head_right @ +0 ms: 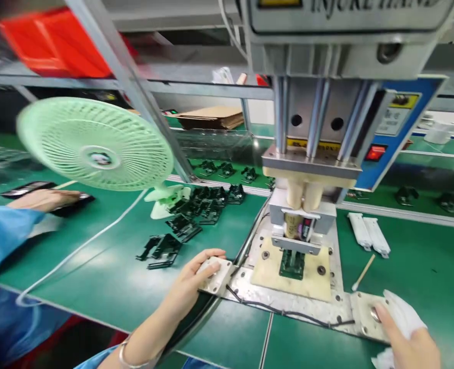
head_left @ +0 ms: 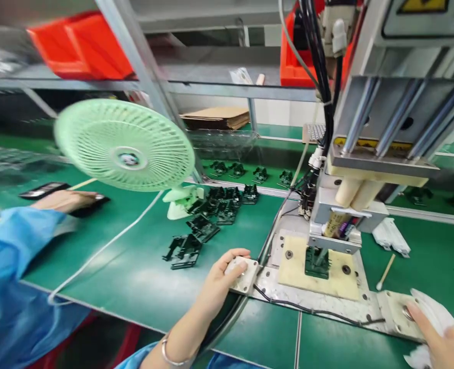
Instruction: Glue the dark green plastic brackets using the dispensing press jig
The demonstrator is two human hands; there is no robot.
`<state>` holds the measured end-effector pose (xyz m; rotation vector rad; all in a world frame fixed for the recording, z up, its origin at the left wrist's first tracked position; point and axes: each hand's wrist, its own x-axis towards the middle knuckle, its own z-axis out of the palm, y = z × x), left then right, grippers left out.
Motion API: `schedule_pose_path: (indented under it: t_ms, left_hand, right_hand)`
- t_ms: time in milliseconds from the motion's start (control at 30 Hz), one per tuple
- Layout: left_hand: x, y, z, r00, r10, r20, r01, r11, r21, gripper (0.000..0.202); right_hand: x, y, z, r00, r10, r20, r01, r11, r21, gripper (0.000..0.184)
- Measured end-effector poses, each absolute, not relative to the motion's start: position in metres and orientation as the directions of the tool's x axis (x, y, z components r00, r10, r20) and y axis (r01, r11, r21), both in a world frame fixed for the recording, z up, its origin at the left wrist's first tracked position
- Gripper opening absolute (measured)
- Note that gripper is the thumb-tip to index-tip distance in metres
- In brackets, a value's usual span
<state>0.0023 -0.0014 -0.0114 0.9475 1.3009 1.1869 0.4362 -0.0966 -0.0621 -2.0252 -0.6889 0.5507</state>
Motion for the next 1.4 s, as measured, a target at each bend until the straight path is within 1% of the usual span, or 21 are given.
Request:
schedule_pose_path:
  t_ms: [33, 67, 100, 233, 333, 533, 633, 833, 1033, 1133, 1167, 1200, 1233, 1267, 1333, 1367, 1400]
  left_hand:
    - [0.001, -0.001, -0.011, -0.094, 0.975, -0.2, -0.096, 0.191, 0.977, 0.052]
    - [0.0, -0.001, -0.01, -0.089, 0.974, -0.208, -0.092, 0.2, 0.975, 0.052]
    - [-0.001, 0.0, -0.01, -0.086, 0.972, -0.219, -0.087, 0.212, 0.973, 0.052]
    - [0.001, 0.001, -0.004, -0.103, 0.957, -0.272, -0.074, 0.265, 0.961, 0.053]
    - [0.007, -0.001, 0.002, -0.124, 0.943, -0.31, -0.092, 0.3, 0.949, 0.053]
    - [0.014, -0.003, 0.009, -0.199, 0.926, -0.319, -0.12, 0.3, 0.946, 0.058]
    - [0.015, -0.004, 0.01, -0.211, 0.924, -0.32, -0.107, 0.303, 0.947, 0.06]
    - [0.014, -0.004, 0.011, -0.208, 0.923, -0.322, -0.107, 0.306, 0.946, 0.059]
    - [0.017, -0.002, 0.01, -0.224, 0.915, -0.334, -0.117, 0.315, 0.942, 0.061]
    - [0.014, -0.003, 0.009, -0.211, 0.92, -0.331, -0.115, 0.312, 0.943, 0.057]
    - [0.013, -0.004, 0.01, -0.197, 0.925, -0.325, -0.082, 0.314, 0.946, 0.054]
    - [0.012, -0.006, 0.011, -0.197, 0.933, -0.301, -0.009, 0.305, 0.952, 0.05]
    - [0.011, -0.008, 0.013, -0.215, 0.948, -0.235, 0.106, 0.262, 0.959, 0.044]
    - [0.011, -0.009, 0.016, -0.235, 0.964, -0.125, 0.255, 0.186, 0.949, 0.038]
    - [0.013, -0.011, 0.025, -0.217, 0.963, 0.161, 0.535, -0.02, 0.844, 0.03]
    - [0.016, -0.011, 0.031, -0.169, 0.945, 0.281, 0.61, -0.124, 0.783, 0.028]
    - [0.021, -0.009, 0.037, -0.102, 0.931, 0.352, 0.635, -0.212, 0.743, 0.029]
  right_hand:
    - [0.433, -0.098, -0.056, 0.772, 0.611, -0.178, 0.226, -0.525, -0.82, 0.055]
    - [0.429, -0.099, -0.051, 0.793, 0.572, -0.208, 0.196, -0.563, -0.803, 0.057]
    - [0.425, -0.098, -0.046, 0.802, 0.562, -0.204, 0.181, -0.554, -0.813, 0.059]
    - [0.413, -0.094, -0.037, 0.815, 0.572, -0.087, 0.189, -0.406, -0.894, 0.068]
    - [0.411, -0.094, -0.038, 0.8, 0.599, -0.039, 0.167, -0.284, -0.944, 0.072]
    - [0.409, -0.099, -0.036, 0.768, 0.637, -0.064, 0.112, -0.233, -0.966, 0.071]
    - [0.406, -0.1, -0.033, 0.783, 0.619, -0.067, 0.087, -0.217, -0.972, 0.067]
    - [0.403, -0.099, -0.029, 0.772, 0.628, -0.103, 0.044, -0.215, -0.976, 0.069]
    - [0.406, -0.1, -0.033, 0.779, 0.622, -0.078, 0.065, -0.204, -0.977, 0.064]
    - [0.409, -0.102, -0.037, 0.793, 0.606, -0.063, 0.091, -0.22, -0.971, 0.063]
    - [0.41, -0.103, -0.038, 0.799, 0.598, -0.06, 0.098, -0.228, -0.969, 0.062]
    - [0.41, -0.103, -0.038, 0.801, 0.595, -0.059, 0.105, -0.237, -0.966, 0.062]
    - [0.41, -0.104, -0.039, 0.799, 0.599, -0.057, 0.113, -0.243, -0.963, 0.061]
    - [0.41, -0.104, -0.038, 0.793, 0.607, -0.057, 0.12, -0.247, -0.962, 0.061]
    - [0.41, -0.104, -0.037, 0.776, 0.627, -0.064, 0.125, -0.253, -0.959, 0.061]
    - [0.41, -0.104, -0.037, 0.77, 0.634, -0.069, 0.127, -0.258, -0.958, 0.062]
    - [0.41, -0.105, -0.037, 0.768, 0.637, -0.07, 0.132, -0.263, -0.956, 0.062]
